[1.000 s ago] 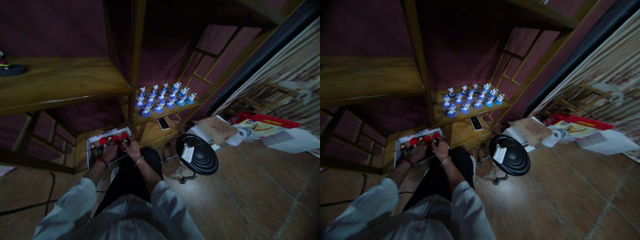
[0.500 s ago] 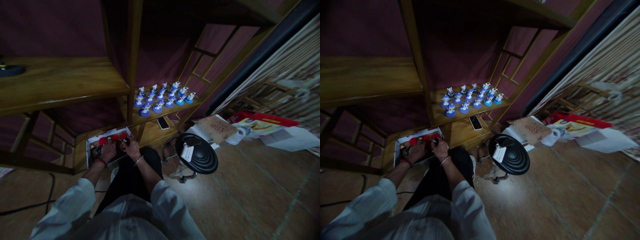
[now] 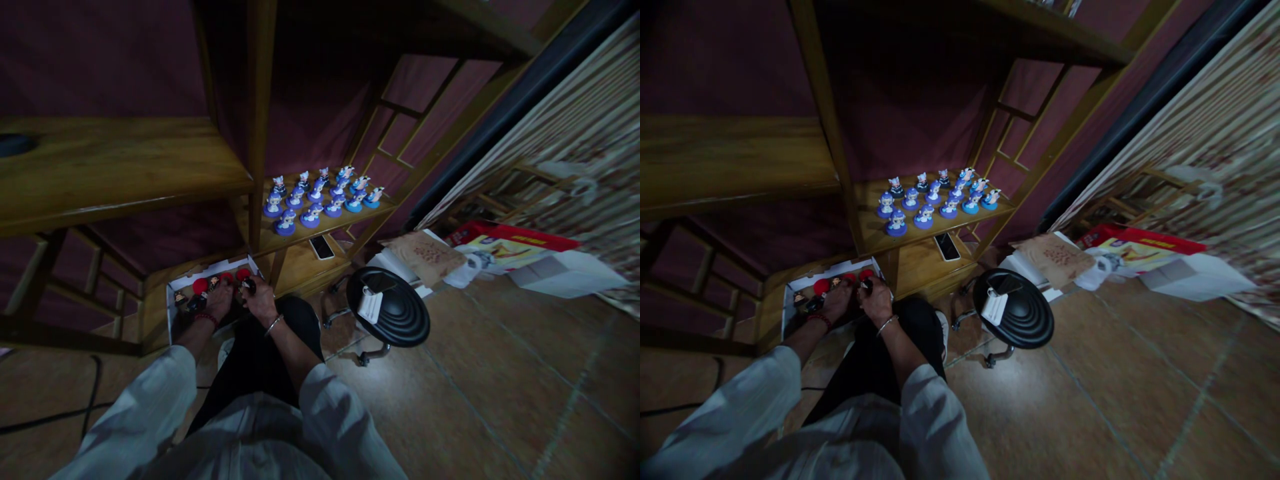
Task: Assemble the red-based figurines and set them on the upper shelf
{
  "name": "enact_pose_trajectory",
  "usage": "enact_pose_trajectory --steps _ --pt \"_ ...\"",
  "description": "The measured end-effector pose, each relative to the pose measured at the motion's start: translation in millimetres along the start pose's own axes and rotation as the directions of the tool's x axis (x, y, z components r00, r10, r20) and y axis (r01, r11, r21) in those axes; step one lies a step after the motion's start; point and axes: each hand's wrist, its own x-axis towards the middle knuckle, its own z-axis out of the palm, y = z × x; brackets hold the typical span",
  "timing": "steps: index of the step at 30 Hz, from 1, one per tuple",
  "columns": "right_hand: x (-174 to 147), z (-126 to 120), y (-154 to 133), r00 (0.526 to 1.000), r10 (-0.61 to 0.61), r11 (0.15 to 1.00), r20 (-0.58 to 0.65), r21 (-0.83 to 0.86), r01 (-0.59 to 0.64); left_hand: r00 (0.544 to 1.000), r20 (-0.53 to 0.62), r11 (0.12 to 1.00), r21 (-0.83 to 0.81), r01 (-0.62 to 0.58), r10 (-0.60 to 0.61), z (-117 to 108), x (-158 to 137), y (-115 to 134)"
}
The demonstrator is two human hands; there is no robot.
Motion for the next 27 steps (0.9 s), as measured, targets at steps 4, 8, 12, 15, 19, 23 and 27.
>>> enact_pose_trajectory --steps 4,8,12,15,19,23,27 --pt "0.9 0.8 1.5 1.0 -0.008 1.0 -0.014 0.001 0.008 0.999 0.003 0.999 -0.024 0.043 -0.043 2.3 2.7 1.3" --pt "1.9 1.7 3.4 1.0 -0.015 1.0 -0.024 0.021 0.015 0.998 -0.009 0.996 -0.064 0.056 -0.056 1.9 2.4 1.6" --pt "2.1 2.0 4.0 0.999 -0.015 0.999 -0.037 0.051 0.017 0.999 -0.026 0.99 -0.137 0.043 -0.046 -0.1 -0.2 0.3" --pt "1.1 1.5 2.4 0.999 -0.013 0.997 -0.04 0.079 0.016 0.997 -0.038 0.971 -0.23 0.058 -0.068 -0.7 0.0 -1.7" --pt "-1.0 0.5 0.1 0.999 -0.011 0.993 -0.048 0.116 0.017 0.991 -0.031 0.903 -0.417 0.106 -0.13 -2.2 5.9 -5.5" --pt "-1.3 0.9 1.0 0.998 -0.009 0.989 -0.059 0.149 0.018 0.98 -0.006 0.741 -0.656 0.148 -0.2 -6.1 8.1 -7.6" --pt "0.3 2.4 4.1 0.997 -0.002 0.981 -0.072 0.191 0.016 0.971 0.059 0.447 -0.88 0.16 -0.231 -6.0 0.4 -5.2"
